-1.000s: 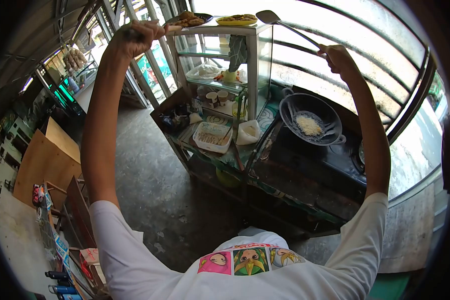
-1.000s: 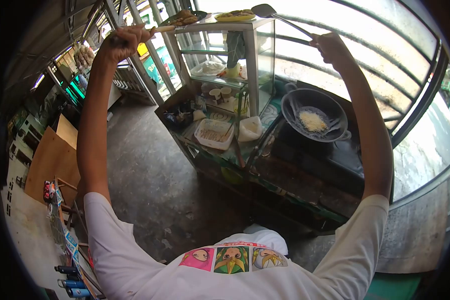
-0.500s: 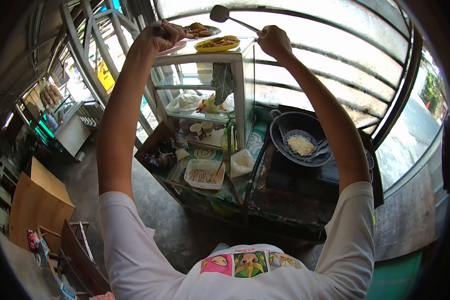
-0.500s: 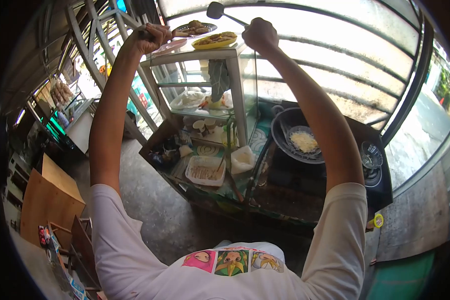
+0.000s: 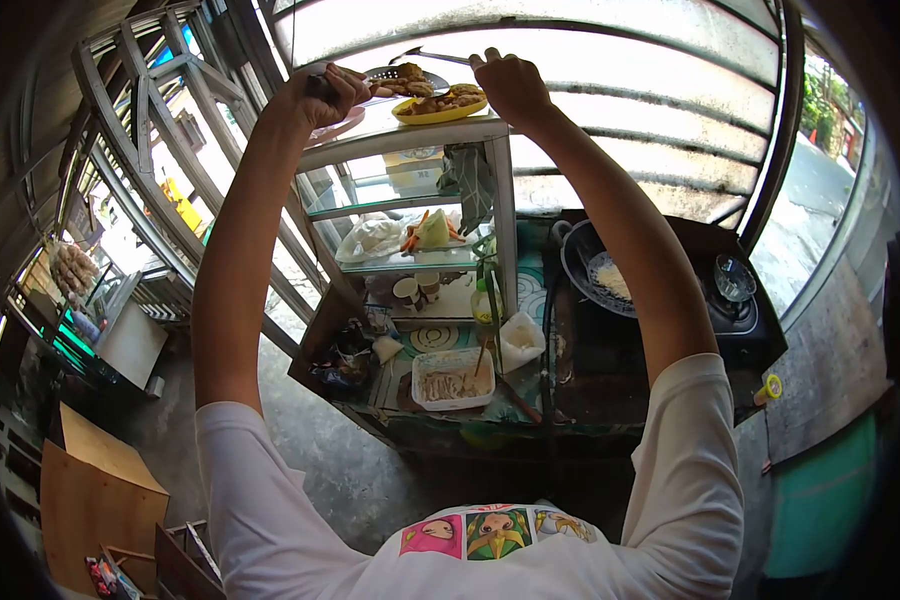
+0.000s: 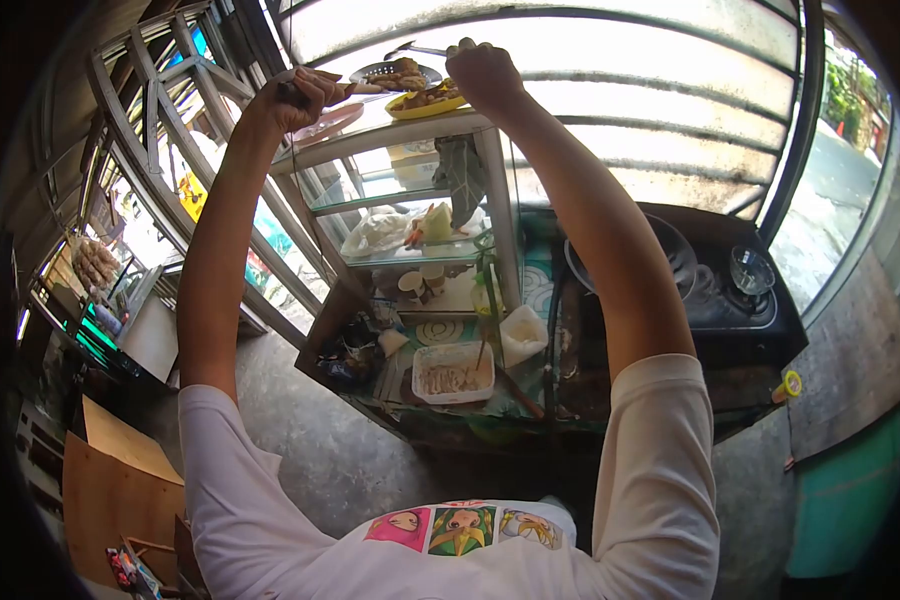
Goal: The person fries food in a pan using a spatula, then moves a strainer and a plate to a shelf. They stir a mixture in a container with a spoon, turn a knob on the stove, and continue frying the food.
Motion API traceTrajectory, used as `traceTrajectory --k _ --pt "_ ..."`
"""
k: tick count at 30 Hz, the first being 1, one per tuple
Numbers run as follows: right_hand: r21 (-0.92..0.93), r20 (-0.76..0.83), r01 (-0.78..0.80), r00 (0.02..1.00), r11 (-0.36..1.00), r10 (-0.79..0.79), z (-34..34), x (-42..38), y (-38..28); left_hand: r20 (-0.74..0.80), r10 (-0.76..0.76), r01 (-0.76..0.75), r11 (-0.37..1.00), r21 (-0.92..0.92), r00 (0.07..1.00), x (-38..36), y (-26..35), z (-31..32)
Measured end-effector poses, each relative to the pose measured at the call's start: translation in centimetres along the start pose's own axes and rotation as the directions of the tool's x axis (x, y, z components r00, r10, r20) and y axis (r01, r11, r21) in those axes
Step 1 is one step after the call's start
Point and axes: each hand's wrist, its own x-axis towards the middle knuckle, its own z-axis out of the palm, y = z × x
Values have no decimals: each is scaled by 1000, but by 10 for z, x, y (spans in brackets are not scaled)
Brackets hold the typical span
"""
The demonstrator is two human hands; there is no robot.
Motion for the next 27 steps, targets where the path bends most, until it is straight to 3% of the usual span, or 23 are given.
traceTrajectory --k 3,4,9,13,19,21,22,24,25,27 --pt "40 2 29 1000 999 -29 -6 -5 -1 0 53 -53 998 36 999 -3 4 -6" --pt "30 10 32 999 999 -32 -9 -5 0 37 -17 16 1000 21 999 -3 9 -10" --pt "60 67 21 997 998 -25 -21 -5 6 58 -1 -4 995 98 998 -8 25 -22" --pt "110 139 -123 984 986 107 -31 -10 6 27 72 -75 991 110 997 -12 21 -32" --pt "142 74 -312 950 939 305 -37 -33 25 -71 162 -145 970 196 984 -8 21 -40" --pt "217 7 -309 949 926 315 -49 -39 29 -56 230 -185 885 427 972 -8 21 -39" --pt "213 5 -307 950 928 313 -54 -41 30 -52 229 -186 885 426 972 -7 21 -37" --pt "216 145 -317 946 924 290 -68 -44 28 -140 342 -188 763 619 929 -4 20 -36" --pt "212 149 -317 945 924 290 -70 -46 26 -139 337 -185 765 617 931 -3 18 -37" --pt "23 210 -170 964 985 162 -74 -48 21 -148 486 -208 602 771 861 -2 15 -39"
